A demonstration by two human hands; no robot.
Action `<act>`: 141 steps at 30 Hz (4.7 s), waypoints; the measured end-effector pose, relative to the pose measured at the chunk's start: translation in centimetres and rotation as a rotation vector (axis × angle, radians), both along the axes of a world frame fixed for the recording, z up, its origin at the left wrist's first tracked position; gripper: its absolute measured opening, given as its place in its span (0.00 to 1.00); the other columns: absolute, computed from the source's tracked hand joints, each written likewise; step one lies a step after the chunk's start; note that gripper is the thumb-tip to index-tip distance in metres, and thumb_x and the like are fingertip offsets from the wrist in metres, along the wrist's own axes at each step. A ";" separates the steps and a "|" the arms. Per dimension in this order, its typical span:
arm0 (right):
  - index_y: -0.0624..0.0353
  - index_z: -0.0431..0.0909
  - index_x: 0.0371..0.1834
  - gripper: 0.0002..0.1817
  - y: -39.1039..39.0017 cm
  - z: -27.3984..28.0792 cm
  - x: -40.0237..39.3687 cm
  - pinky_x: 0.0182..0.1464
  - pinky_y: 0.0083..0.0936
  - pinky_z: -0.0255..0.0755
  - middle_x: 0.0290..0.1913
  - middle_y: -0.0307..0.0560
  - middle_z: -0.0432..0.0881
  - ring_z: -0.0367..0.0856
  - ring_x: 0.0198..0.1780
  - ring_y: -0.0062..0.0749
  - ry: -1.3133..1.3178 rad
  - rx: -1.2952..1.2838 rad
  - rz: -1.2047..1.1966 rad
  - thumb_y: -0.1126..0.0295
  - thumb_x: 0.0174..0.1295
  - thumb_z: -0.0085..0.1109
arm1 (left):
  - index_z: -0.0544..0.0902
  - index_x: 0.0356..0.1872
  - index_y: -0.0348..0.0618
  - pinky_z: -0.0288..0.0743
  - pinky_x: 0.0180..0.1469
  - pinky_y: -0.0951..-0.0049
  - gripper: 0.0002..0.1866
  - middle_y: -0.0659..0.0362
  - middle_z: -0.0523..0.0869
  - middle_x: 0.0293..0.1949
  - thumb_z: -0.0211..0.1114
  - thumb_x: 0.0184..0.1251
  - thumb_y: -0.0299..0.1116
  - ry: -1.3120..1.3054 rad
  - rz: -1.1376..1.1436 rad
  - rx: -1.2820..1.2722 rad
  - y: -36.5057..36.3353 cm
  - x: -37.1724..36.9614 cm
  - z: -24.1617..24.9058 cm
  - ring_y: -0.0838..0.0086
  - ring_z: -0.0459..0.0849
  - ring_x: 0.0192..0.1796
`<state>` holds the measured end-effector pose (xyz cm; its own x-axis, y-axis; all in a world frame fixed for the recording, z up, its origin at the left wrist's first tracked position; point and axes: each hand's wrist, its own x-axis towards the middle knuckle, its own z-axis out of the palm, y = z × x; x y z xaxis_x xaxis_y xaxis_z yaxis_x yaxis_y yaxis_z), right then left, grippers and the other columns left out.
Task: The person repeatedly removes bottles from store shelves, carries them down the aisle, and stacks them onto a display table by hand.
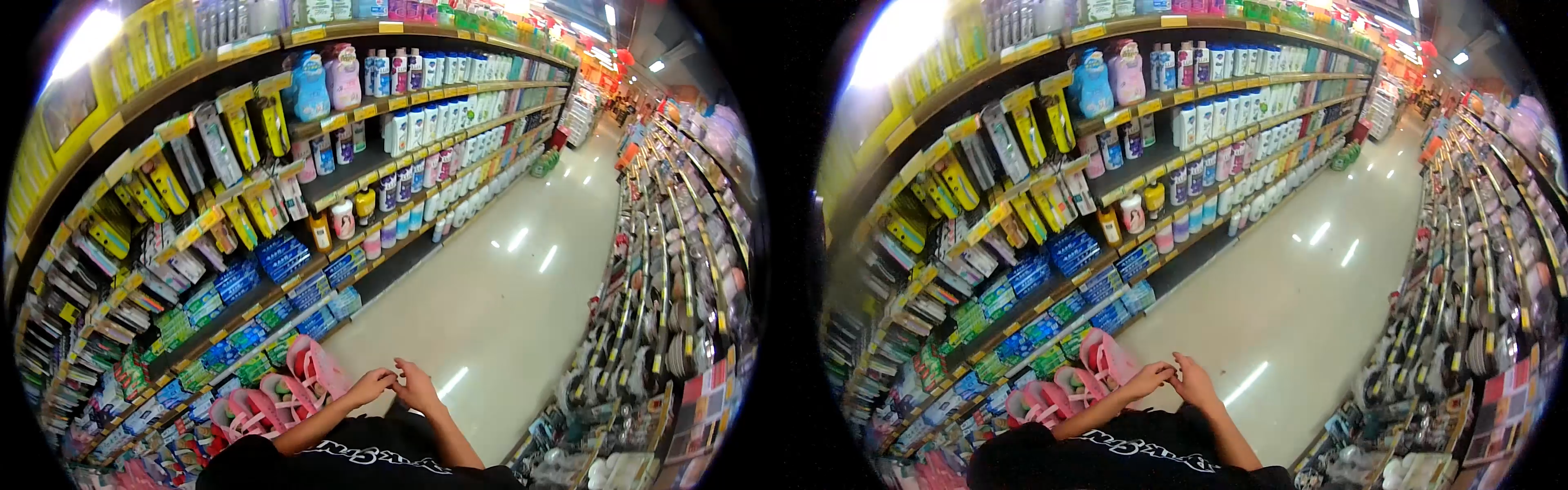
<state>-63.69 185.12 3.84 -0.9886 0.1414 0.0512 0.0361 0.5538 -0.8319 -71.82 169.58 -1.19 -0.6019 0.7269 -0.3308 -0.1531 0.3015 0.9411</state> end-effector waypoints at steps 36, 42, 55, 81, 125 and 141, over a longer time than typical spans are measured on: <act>0.67 0.51 0.72 0.46 31.3 15.3 -69.7 0.47 0.36 0.77 0.68 0.66 0.62 0.71 0.59 0.56 0.535 0.062 0.017 0.64 0.55 0.69 | 0.65 0.67 0.37 0.59 0.69 0.57 0.39 0.44 0.69 0.66 0.70 0.53 0.31 0.993 0.372 -0.140 31.3 -72.7 12.1 0.54 0.67 0.69; 0.65 0.60 0.67 0.46 32.8 13.6 -71.5 0.41 0.32 0.76 0.58 0.62 0.69 0.78 0.41 0.46 0.758 0.136 -0.020 0.65 0.45 0.76 | 0.68 0.65 0.37 0.57 0.70 0.57 0.35 0.41 0.71 0.65 0.69 0.54 0.32 0.927 0.253 -0.314 31.1 -74.1 10.1 0.52 0.67 0.69; 0.63 0.67 0.58 0.40 38.1 10.3 -68.0 0.48 0.37 0.78 0.58 0.59 0.73 0.78 0.54 0.53 0.685 -0.103 0.268 0.68 0.39 0.78 | 0.80 0.55 0.43 0.71 0.59 0.64 0.23 0.53 0.83 0.53 0.68 0.63 0.43 0.699 0.593 -0.280 32.2 -75.4 5.6 0.65 0.80 0.54; 0.60 0.72 0.53 0.39 40.2 14.3 -68.2 0.44 0.31 0.78 0.46 0.50 0.79 0.82 0.42 0.37 0.399 -0.413 0.682 0.63 0.35 0.82 | 0.59 0.72 0.35 0.51 0.73 0.61 0.42 0.46 0.66 0.69 0.48 0.71 0.62 0.586 0.790 0.095 39.1 -51.5 15.8 0.57 0.64 0.72; 0.55 0.71 0.51 0.35 38.5 13.1 -69.2 0.31 0.32 0.75 0.52 0.49 0.76 0.82 0.41 0.41 0.820 -0.012 0.418 0.64 0.36 0.77 | 0.73 0.58 0.38 0.72 0.58 0.60 0.22 0.43 0.81 0.52 0.64 0.63 0.29 0.857 1.056 -0.273 33.8 -65.7 13.5 0.46 0.80 0.54; 0.60 0.67 0.62 0.39 34.8 13.7 -72.3 0.30 0.36 0.80 0.54 0.54 0.75 0.83 0.41 0.49 0.719 0.055 0.142 0.59 0.46 0.72 | 0.78 0.55 0.38 0.70 0.57 0.58 0.17 0.44 0.81 0.54 0.59 0.66 0.27 0.911 0.878 -0.145 31.8 -71.5 8.9 0.48 0.78 0.57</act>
<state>-135.96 219.92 17.59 -0.7168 -0.0073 0.6973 -0.5832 0.5543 -0.5938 -143.32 201.41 7.74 -0.9107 -0.0372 0.4113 0.3293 0.5357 0.7775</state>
